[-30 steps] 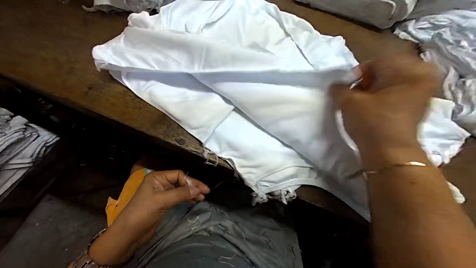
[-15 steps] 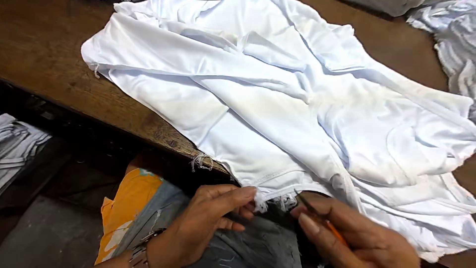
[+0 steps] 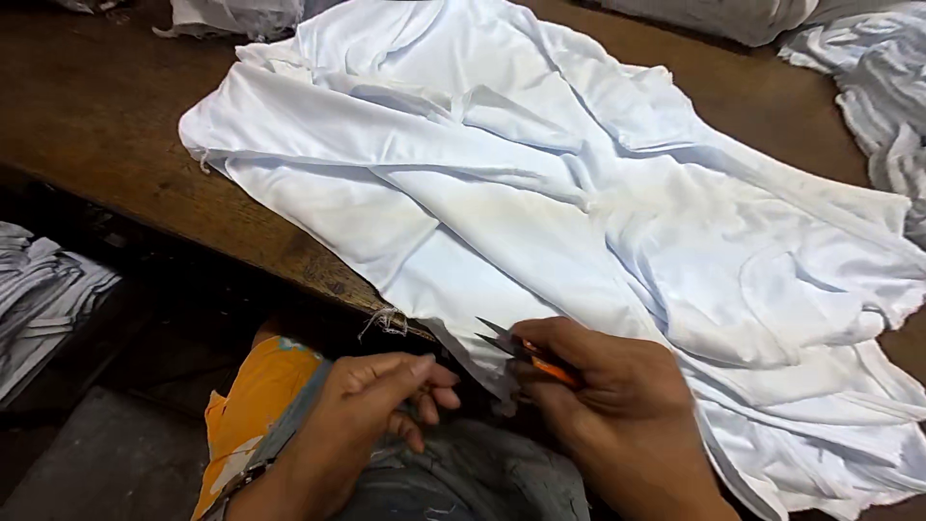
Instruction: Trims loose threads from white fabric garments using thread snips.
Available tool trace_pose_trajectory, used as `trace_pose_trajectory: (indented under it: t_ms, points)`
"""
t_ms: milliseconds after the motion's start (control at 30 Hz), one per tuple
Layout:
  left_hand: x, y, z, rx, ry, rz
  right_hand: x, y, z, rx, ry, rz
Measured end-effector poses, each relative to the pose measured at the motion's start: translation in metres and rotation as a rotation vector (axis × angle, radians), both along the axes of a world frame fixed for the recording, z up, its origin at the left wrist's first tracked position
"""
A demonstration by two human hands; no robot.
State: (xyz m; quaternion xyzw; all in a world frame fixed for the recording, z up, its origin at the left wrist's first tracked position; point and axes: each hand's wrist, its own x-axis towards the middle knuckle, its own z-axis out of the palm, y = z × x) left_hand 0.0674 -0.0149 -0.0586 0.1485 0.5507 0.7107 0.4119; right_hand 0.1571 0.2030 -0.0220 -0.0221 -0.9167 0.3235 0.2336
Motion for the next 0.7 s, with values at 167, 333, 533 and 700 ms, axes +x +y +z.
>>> trace_pose_trajectory:
  t_ms: [167, 333, 533, 700]
  points:
    - [-0.008, 0.015, 0.009, 0.177, -0.292, -0.153, 0.023, -0.013, 0.001, -0.348, -0.115, -0.064]
    - [0.000, 0.043, 0.013, -0.011, -0.351, -0.127, 0.046, -0.026, 0.004, -0.841, -0.294, -0.046]
    - [-0.002, 0.034, 0.006, -0.075, -0.256, -0.177, 0.074, -0.003, -0.002, -0.862, -0.375, -0.019]
    - [0.002, 0.013, 0.001, -0.080, -0.206, -0.212, 0.076, -0.002, -0.016, -0.963, -0.528, 0.057]
